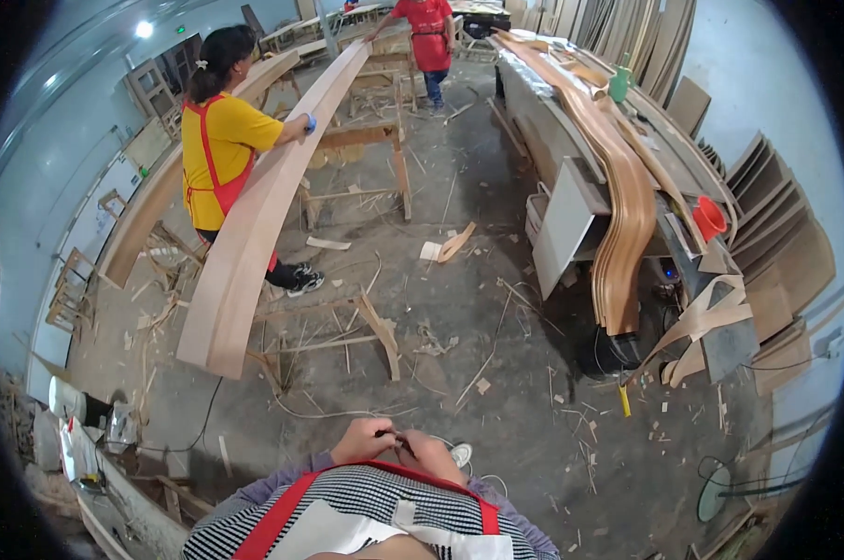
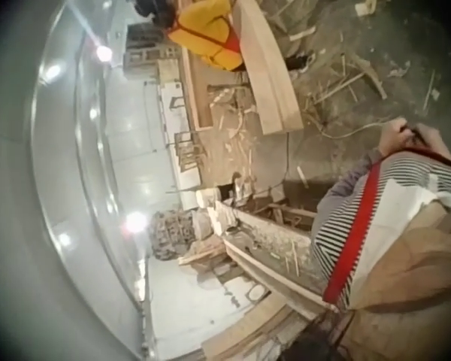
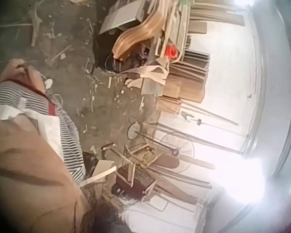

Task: The recorder packages wooden strips in plastic and subsequently inspects and tests a small electronic circuit board component with an LED light.

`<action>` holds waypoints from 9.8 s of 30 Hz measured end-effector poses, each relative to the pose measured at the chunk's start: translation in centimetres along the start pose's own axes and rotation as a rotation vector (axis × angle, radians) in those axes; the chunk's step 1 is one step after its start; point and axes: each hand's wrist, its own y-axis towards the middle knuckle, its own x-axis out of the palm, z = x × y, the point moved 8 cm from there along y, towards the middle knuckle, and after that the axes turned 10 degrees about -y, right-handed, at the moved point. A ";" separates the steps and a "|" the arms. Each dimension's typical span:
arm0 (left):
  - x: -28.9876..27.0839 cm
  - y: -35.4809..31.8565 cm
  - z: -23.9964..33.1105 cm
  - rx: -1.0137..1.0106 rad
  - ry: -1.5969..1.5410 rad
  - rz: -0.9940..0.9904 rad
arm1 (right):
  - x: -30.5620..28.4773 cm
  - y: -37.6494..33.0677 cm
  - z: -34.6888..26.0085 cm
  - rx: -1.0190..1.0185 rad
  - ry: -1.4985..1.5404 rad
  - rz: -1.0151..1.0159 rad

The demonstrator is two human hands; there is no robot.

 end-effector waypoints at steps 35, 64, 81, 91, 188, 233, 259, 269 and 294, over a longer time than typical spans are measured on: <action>-0.2 32.9 8.4 0.375 0.094 -0.121 | -22.4 21.7 9.3 0.159 -0.090 0.129; -5.8 37.4 7.2 0.199 -0.254 0.243 | -24.9 29.5 10.4 0.015 -0.078 -0.086; -8.7 32.0 8.2 0.138 -0.673 0.039 | -22.9 30.6 7.4 0.174 0.175 -0.204; -9.2 29.9 8.1 0.126 -1.010 -0.017 | -20.2 31.2 4.9 0.168 0.436 -0.486; -8.7 29.3 6.6 -0.050 -0.873 0.229 | -18.5 30.8 4.7 0.253 0.843 -0.504; 2.7 26.0 12.9 -0.027 -1.101 -0.040 | -25.4 18.1 6.0 -0.041 0.554 -0.250; 15.1 14.1 15.2 -0.117 -1.420 -0.025 | -25.6 3.9 6.8 -0.186 0.628 -0.144; 8.2 11.1 12.2 -0.131 -1.402 -0.037 | -19.2 7.6 2.7 -0.072 0.581 -0.202; -6.8 2.5 3.1 -0.094 -1.369 0.114 | -2.8 14.3 -4.8 -0.074 0.467 -0.205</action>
